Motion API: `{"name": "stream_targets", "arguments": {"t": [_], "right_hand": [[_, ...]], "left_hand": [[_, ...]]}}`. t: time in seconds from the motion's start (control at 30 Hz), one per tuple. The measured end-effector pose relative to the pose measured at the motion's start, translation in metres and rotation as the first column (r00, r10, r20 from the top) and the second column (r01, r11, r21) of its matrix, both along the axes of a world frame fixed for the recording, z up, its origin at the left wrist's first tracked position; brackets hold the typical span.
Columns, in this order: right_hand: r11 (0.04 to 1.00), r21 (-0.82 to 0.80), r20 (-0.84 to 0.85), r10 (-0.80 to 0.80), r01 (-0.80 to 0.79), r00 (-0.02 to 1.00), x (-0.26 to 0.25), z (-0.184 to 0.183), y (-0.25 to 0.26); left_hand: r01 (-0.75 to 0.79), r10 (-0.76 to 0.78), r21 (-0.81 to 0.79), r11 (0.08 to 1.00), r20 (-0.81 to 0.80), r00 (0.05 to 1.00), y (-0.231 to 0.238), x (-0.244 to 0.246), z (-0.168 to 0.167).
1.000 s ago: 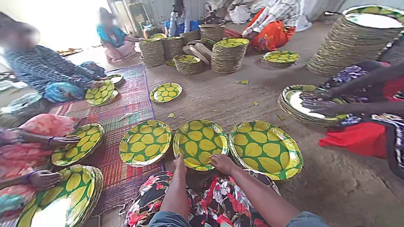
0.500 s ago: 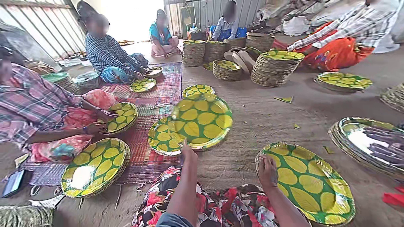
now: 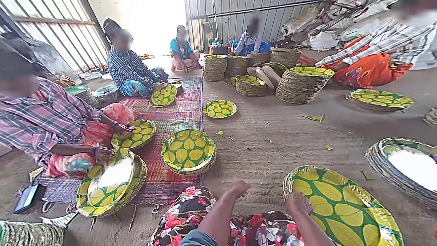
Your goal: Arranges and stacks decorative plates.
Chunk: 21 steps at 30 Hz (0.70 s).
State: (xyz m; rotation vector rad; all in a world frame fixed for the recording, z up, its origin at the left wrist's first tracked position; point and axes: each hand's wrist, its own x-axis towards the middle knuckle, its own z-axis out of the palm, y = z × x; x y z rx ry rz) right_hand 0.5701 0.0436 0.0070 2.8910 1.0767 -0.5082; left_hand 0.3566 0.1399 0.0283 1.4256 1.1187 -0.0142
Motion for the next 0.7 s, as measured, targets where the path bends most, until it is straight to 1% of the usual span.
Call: {"name": "stream_targets", "arguments": {"t": [0.07, 0.13, 0.17, 0.2, 0.23, 0.27, 0.3, 0.33, 0.37, 0.4, 0.43, 0.47, 0.5, 0.53, 0.57, 0.6, 0.63, 0.67, 0.7], "right_hand": [[0.997, 0.08, -0.014, -0.003, 0.005, 1.0, 0.001, 0.003, -0.002], [0.977, 0.211, -0.029, 0.001, 0.005, 1.0, 0.0, 0.011, -0.009], [0.955, 0.298, 0.003, 0.012, -0.013, 1.0, 0.0, 0.014, -0.013], [0.918, 0.392, 0.072, 0.032, -0.057, 0.997, -0.001, 0.016, -0.015], [0.865, 0.484, 0.155, 0.066, -0.134, 0.986, -0.005, 0.02, -0.018], [0.794, 0.556, 0.249, 0.125, -0.248, 0.96, -0.01, 0.023, -0.022], [0.693, 0.606, 0.356, 0.203, -0.391, 0.912, -0.014, 0.022, -0.022], [0.592, 0.619, 0.431, 0.293, -0.516, 0.853, -0.02, 0.022, -0.021], [0.536, 0.602, 0.434, 0.404, -0.592, 0.806, -0.029, 0.023, -0.02], [0.516, 0.562, 0.388, 0.526, -0.647, 0.757, -0.037, 0.021, -0.019], [0.515, 0.49, 0.315, 0.647, -0.703, 0.694, -0.043, 0.017, -0.017], [0.541, 0.38, 0.203, 0.743, -0.751, 0.638, -0.047, 0.013, -0.013], [0.559, 0.263, 0.085, 0.799, -0.786, 0.596, -0.05, 0.011, -0.008], [0.578, 0.147, -0.015, 0.813, -0.803, 0.582, -0.051, 0.009, -0.004], [0.602, 0.039, -0.083, 0.797, -0.797, 0.598, -0.048, 0.008, -0.002], [0.641, -0.018, -0.103, 0.763, -0.768, 0.639, -0.044, 0.006, -0.001], [0.7, -0.027, -0.103, 0.708, -0.714, 0.698, -0.039, 0.005, -0.003], [0.766, 0.004, -0.07, 0.641, -0.642, 0.764, -0.035, 0.006, -0.004], [0.833, 0.059, -0.015, 0.551, -0.55, 0.834, -0.03, 0.01, -0.006]], "left_hand": [[0.133, -0.126, 0.069, 0.989, -0.092, 0.988, 0.0, 0.003, -0.013], [0.192, -0.177, 0.132, 0.973, -0.112, 0.978, 0.0, 0.003, -0.018], [0.18, -0.163, 0.184, 0.966, -0.103, 0.981, -0.003, 0.002, -0.017], [0.14, -0.122, 0.261, 0.955, -0.086, 0.989, -0.007, 0.0, -0.011], [0.066, -0.046, 0.362, 0.93, -0.062, 0.997, -0.013, -0.001, -0.004], [-0.027, 0.048, 0.499, 0.866, -0.03, 0.998, -0.02, -0.001, 0.003], [-0.122, 0.135, 0.655, 0.746, 0.031, 0.99, -0.023, 0.0, 0.005], [-0.2, 0.195, 0.794, 0.575, 0.104, 0.975, -0.024, 0.003, 0.004], [-0.245, 0.23, 0.884, 0.399, 0.162, 0.96, -0.021, 0.005, 0.002], [-0.266, 0.242, 0.929, 0.26, 0.204, 0.949, -0.019, 0.006, 0.0], [-0.241, 0.236, 0.949, 0.203, 0.191, 0.953, -0.019, 0.006, -0.003], [-0.16, 0.207, 0.944, 0.288, 0.101, 0.973, -0.021, 0.003, -0.002], [-0.017, 0.146, 0.88, 0.474, -0.06, 0.987, -0.023, -0.001, 0.0], [0.143, 0.054, 0.754, 0.642, -0.23, 0.972, -0.026, -0.003, 0.0], [0.276, -0.052, 0.607, 0.745, -0.36, 0.932, -0.028, -0.003, -0.005], [0.385, -0.156, 0.466, 0.796, -0.457, 0.876, -0.033, -0.004, -0.01], [0.465, -0.24, 0.359, 0.809, -0.521, 0.819, -0.038, -0.005, -0.016], [0.509, -0.286, 0.293, 0.809, -0.561, 0.777, -0.042, -0.006, -0.021], [0.524, -0.302, 0.264, 0.81, -0.577, 0.759, -0.043, -0.005, -0.024]]}}
